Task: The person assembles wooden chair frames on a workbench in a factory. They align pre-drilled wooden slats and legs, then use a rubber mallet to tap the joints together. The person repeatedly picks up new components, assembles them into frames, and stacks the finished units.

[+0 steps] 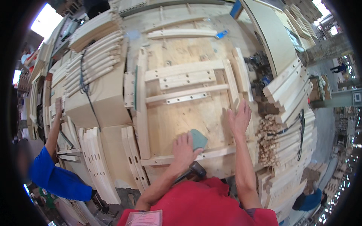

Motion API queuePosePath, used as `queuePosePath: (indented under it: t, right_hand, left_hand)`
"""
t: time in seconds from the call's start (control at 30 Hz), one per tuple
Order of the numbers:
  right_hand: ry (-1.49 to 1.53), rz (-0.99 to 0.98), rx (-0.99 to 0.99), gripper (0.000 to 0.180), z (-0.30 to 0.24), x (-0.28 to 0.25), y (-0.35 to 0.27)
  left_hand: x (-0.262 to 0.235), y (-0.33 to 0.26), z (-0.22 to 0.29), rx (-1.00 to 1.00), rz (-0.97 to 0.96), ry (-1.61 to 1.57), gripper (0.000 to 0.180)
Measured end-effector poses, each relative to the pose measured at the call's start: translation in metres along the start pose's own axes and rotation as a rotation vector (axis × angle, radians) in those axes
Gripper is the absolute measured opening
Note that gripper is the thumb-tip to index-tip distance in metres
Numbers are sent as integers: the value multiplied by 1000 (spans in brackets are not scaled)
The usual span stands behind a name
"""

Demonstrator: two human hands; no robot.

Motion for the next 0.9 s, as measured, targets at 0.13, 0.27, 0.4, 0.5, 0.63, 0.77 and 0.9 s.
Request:
queuePosePath:
  t: [0.13,0.27,0.4,0.5,0.63,0.77,0.9]
  right_hand:
    - [212,-75,-198,68,-59,28,66]
    - [326,-185,-443,61,-119,85,134]
    - [254,-504,-443,62,-154,161,168]
    - [101,-755,-404,62,-192,205,171]
    - [116,-656,-387,62,-167,221,177]
    - [135,-735,-305,66,-184,230,172]
    - [124,-674,-286,67,-170,226,178]
  left_hand:
    - [25,7,-10,-137,-202,-539,65]
    - [-14,18,-57,-304,69,-1046,38]
    - [-141,101,-166,-453,761,-486,27]
    - [-170,159,-224,-483,586,-114,23]
    - [-154,216,-236,-432,329,34,23]
    - [-129,230,-259,-504,293,187,24]
    - [-123,249,-240,-536,289,208,20]
Point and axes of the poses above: each hand's wrist, its own y-axis towards the middle knuckle, its own x-axis out of the palm, z = x × y, the point moved 4 cm from there along y, towards the middle knuckle, and after that the axes turned 15 degrees about y, right-handed, at the moved point
